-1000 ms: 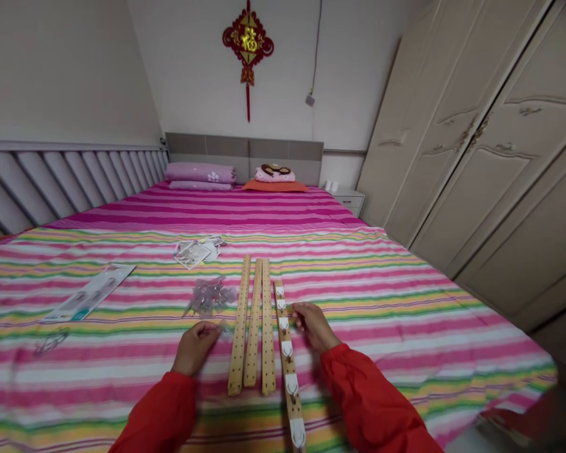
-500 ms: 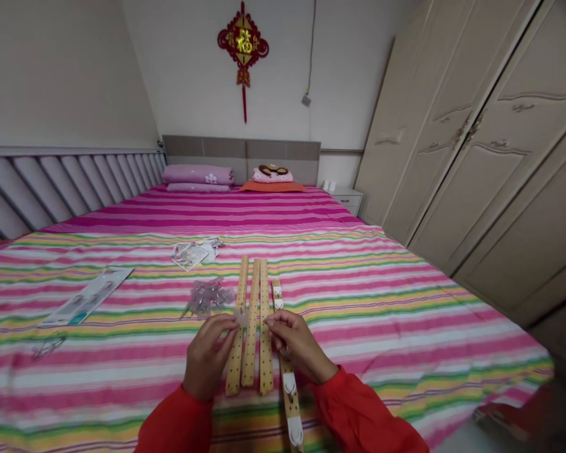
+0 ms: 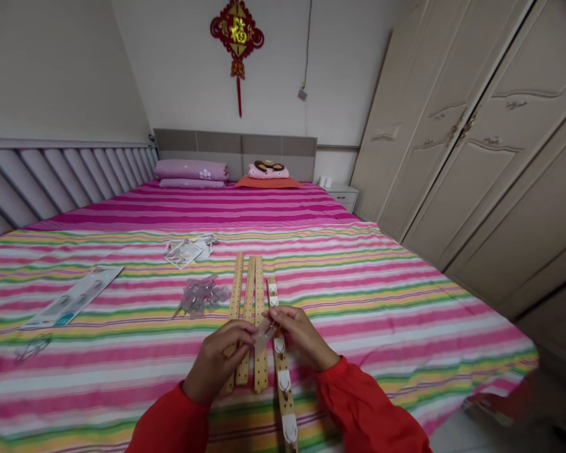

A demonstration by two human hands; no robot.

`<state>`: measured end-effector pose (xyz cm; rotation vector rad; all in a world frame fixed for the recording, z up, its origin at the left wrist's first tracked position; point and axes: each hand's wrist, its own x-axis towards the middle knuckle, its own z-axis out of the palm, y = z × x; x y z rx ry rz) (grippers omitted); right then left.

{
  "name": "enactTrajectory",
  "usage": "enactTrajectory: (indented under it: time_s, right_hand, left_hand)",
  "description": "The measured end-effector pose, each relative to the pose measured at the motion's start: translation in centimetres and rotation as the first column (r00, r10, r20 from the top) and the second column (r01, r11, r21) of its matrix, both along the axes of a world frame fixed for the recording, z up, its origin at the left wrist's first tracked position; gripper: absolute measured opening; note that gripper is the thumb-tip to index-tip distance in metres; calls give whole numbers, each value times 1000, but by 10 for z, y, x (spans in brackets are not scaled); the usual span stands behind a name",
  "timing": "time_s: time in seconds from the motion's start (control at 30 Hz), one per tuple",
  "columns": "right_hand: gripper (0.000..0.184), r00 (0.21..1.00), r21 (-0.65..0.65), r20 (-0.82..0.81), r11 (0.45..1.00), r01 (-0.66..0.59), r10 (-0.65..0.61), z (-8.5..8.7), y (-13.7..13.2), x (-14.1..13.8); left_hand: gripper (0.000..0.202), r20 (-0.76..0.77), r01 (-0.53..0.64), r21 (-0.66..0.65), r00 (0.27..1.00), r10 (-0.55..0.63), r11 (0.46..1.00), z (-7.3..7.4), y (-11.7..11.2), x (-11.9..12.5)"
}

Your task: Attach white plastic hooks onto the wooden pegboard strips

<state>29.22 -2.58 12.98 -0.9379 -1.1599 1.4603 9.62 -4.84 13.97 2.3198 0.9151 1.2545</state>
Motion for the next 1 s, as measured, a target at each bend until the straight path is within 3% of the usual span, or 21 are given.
enactTrajectory:
  time_s: [0.13,0.27,0.4,0.53,0.67,0.83,1.0]
  right_hand:
    - [25,998,-16,1,998,-59,59,-3,0,4]
    - [21,989,-111,-93,986,-124,114,-8,-2,8]
    - [21,978,-191,-183,972,-140,105,-11,-1,9]
    - [20,971,-220,-240,973,-64,10,-14,5,8]
    - [19,964,-222,-258,975,1,-60,-19,14,7]
    - [16,966,-239,-227,969,65,-121,-24,29,5]
    - [14,977,-193,-82,965,176,-194,-25,59,7]
  left_hand:
    - [11,27,34,-186,999,-30,982,2,6,0]
    - [11,200,71,-395,980,11,916,1,15,4]
    - [27,372,87,-617,908,192,782,-4,26,11]
    - [45,416,103,-773,827,378,626,-11,33,22]
    - [46,354,128,-854,852,384,504,-20,35,36]
    - [45,377,124,-847,826,419,517,-25,53,48]
    - [37,384,109,-836,817,431,537,-22,93,55]
